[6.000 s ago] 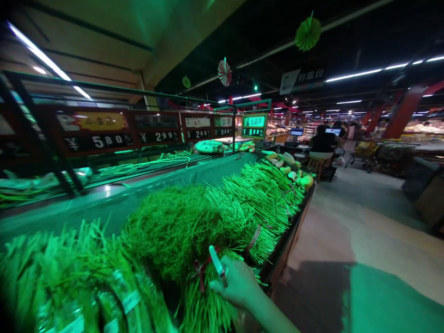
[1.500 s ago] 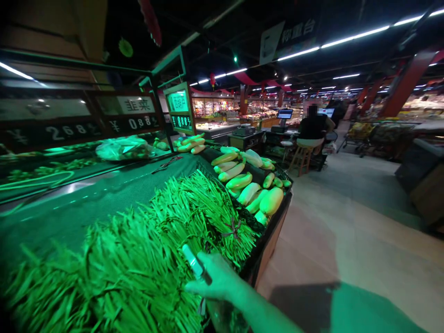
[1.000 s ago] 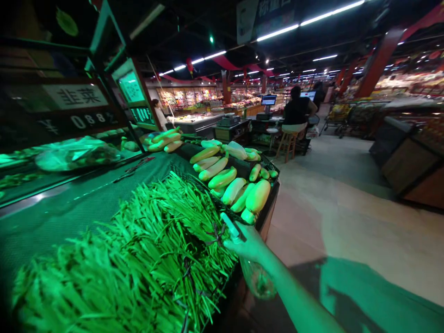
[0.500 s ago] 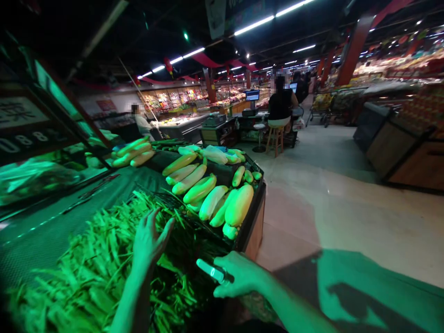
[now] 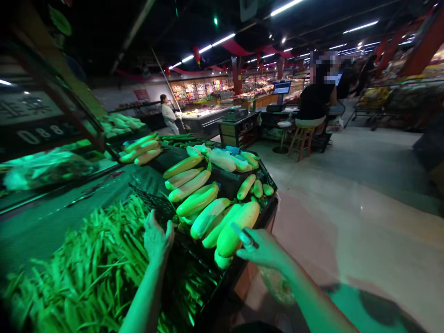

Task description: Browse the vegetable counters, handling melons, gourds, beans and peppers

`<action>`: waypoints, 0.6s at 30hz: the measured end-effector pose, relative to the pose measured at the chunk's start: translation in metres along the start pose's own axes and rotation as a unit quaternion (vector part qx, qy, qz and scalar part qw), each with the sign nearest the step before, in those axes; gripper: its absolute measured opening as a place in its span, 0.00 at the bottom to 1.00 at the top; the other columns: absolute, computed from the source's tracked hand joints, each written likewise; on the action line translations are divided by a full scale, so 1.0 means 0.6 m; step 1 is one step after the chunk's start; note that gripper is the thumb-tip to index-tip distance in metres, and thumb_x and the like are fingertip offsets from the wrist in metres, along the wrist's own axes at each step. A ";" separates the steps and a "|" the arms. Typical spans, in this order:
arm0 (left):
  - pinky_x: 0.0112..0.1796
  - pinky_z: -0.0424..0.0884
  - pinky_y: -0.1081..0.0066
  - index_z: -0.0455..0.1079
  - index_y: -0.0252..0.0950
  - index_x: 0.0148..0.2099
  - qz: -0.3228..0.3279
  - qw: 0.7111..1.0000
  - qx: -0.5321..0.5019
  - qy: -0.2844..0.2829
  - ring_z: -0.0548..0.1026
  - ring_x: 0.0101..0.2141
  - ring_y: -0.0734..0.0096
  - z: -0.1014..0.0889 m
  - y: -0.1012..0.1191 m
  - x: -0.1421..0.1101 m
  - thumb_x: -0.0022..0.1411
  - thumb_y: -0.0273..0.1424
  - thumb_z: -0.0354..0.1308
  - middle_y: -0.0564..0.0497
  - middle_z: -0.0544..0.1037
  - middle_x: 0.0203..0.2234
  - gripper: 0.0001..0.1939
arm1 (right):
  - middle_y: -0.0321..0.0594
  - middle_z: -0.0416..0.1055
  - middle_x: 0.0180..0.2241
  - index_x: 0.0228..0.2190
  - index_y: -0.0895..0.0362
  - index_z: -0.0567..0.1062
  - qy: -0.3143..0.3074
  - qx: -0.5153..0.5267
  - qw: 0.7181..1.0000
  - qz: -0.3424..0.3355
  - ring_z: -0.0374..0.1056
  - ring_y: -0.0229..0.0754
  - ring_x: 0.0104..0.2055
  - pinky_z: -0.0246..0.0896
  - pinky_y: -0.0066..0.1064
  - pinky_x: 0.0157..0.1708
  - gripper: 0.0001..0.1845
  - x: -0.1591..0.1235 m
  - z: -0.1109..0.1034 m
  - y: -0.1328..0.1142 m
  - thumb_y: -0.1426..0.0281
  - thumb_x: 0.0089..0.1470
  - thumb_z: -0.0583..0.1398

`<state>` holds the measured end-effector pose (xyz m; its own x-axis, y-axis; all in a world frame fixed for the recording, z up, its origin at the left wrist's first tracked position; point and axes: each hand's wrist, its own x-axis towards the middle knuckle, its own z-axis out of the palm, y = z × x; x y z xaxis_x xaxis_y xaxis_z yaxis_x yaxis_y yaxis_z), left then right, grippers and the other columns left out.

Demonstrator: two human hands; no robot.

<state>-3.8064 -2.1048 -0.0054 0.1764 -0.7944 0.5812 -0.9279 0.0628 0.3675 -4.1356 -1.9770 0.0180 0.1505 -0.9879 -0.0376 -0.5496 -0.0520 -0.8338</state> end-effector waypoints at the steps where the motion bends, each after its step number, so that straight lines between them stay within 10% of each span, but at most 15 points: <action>1: 0.52 0.71 0.48 0.48 0.23 0.69 -0.009 1.000 -0.005 0.000 0.68 0.58 0.40 0.001 -0.001 0.000 0.65 0.41 0.51 0.28 0.63 0.62 0.38 | 0.31 0.71 0.28 0.42 0.54 0.78 -0.043 0.007 0.999 -0.031 0.64 0.39 0.30 0.58 0.27 0.31 0.19 0.007 0.014 -0.019 0.61 0.47 0.66; 6: 0.52 0.71 0.45 0.41 0.25 0.71 -0.066 0.997 -0.024 -0.008 0.70 0.56 0.38 0.006 -0.005 -0.004 0.64 0.45 0.52 0.27 0.63 0.62 0.44 | 0.30 0.70 0.27 0.34 0.55 0.76 -0.097 0.030 0.993 -0.057 0.63 0.36 0.29 0.57 0.26 0.30 0.14 0.045 0.057 -0.060 0.60 0.46 0.67; 14: 0.53 0.70 0.46 0.47 0.22 0.69 -0.054 0.998 -0.013 -0.011 0.69 0.57 0.38 0.010 -0.001 0.000 0.65 0.38 0.51 0.25 0.62 0.62 0.37 | 0.36 0.73 0.30 0.47 0.50 0.76 0.091 -0.033 0.994 0.045 0.67 0.45 0.32 0.58 0.31 0.30 0.22 0.111 -0.046 0.026 0.58 0.50 0.63; 18: 0.54 0.69 0.47 0.47 0.23 0.69 -0.040 0.999 -0.011 -0.001 0.67 0.59 0.40 0.015 -0.006 0.000 0.65 0.37 0.51 0.27 0.61 0.62 0.36 | 0.35 0.73 0.30 0.47 0.52 0.76 0.003 -0.044 0.998 -0.034 0.66 0.42 0.31 0.56 0.29 0.29 0.23 0.120 -0.032 -0.029 0.57 0.49 0.64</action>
<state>-3.8061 -2.1105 -0.0135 0.2488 -0.7990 0.5474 -0.9037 0.0118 0.4280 -4.1310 -2.0499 0.0403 0.1862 -0.9823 0.0210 -0.6085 -0.1320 -0.7825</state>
